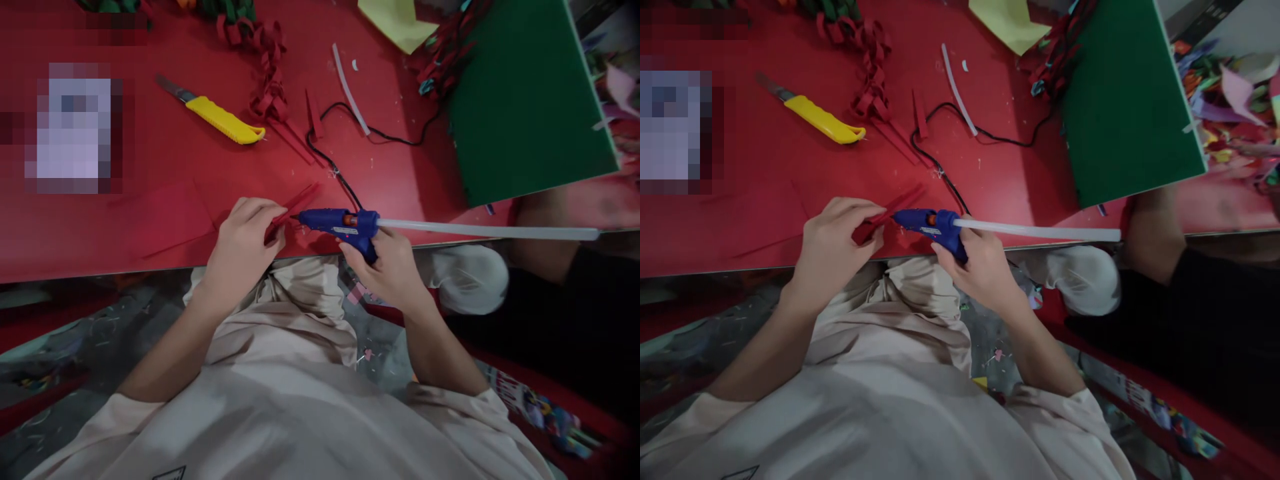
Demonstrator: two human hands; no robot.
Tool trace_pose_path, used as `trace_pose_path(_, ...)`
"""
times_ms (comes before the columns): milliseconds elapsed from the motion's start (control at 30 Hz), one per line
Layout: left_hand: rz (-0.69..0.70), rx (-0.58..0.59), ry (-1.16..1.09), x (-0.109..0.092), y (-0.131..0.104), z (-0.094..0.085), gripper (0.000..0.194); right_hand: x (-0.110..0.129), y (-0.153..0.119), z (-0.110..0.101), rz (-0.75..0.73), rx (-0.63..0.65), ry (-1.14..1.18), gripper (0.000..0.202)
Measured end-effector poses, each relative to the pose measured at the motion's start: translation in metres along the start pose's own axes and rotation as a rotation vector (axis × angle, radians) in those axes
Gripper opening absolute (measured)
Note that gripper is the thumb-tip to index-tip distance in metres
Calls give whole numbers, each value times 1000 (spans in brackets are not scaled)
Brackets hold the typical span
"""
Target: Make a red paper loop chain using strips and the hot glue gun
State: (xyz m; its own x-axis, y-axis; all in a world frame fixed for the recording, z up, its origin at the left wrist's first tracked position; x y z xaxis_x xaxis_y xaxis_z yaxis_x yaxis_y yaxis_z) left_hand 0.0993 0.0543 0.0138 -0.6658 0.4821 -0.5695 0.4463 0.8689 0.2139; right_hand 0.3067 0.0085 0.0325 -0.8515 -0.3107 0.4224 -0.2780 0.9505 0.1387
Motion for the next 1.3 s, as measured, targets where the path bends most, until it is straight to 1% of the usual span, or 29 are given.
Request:
trace_pose_path(133, 13, -13, -13, 1, 1, 0, 21, 6, 5, 7, 3, 48, -33, 24)
trace_pose_path(267, 11, 0, -21, 2, 1, 0, 23, 4, 6, 10, 27, 81, -85, 29)
trace_pose_path(367, 16, 0, -35, 3, 1, 0, 25, 0, 6, 9, 31, 75, -104, 30)
trace_pose_path(500, 28, -12, -35, 2, 0, -1, 24, -5, 9, 4, 27, 65, -65, 26)
trace_pose_path(600, 29, -16, -31, 2, -1, -2, 24, -14, 12, 0, 52, 54, -51, 25)
trace_pose_path(800, 29, -17, -31, 2, 0, -2, 23, -29, 15, -6, 75, -19, -56, 27)
trace_pose_path(933, 41, -28, -22, 1, 0, -3, 23, -37, 11, -9, 90, -61, -19, 29)
trace_pose_path(1100, 68, -14, -20, 0, -3, -6, 23, -61, 1, -19, 117, -250, -3, 32)
trace_pose_path(1133, 73, -5, -14, 0, -4, -7, 24, -66, -1, -19, 119, -261, -4, 32)
trace_pose_path(1233, 86, 25, 4, 0, -7, -9, 26, -79, -7, -9, 133, -234, -2, 33)
trace_pose_path(1267, 87, 34, 6, 0, -7, -9, 28, -81, -13, -6, 151, -253, -10, 36)
trace_pose_path(1300, 88, 43, 8, 0, -8, -10, 29, -80, -20, -4, 174, -307, -26, 40)
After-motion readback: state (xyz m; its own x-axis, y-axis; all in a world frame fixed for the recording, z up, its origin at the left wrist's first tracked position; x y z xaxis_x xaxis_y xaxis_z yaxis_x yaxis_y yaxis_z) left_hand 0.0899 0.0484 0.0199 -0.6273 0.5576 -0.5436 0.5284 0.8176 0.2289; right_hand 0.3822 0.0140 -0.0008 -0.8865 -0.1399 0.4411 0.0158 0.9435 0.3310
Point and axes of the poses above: each hand's wrist, its own y-axis towards the middle knuckle, its own z-axis out of the palm, x = y × z, the point moved 7 cm from there along y, towards the middle knuckle, and after that the axes turned 8 degrees about x, right-handed, at the moved point
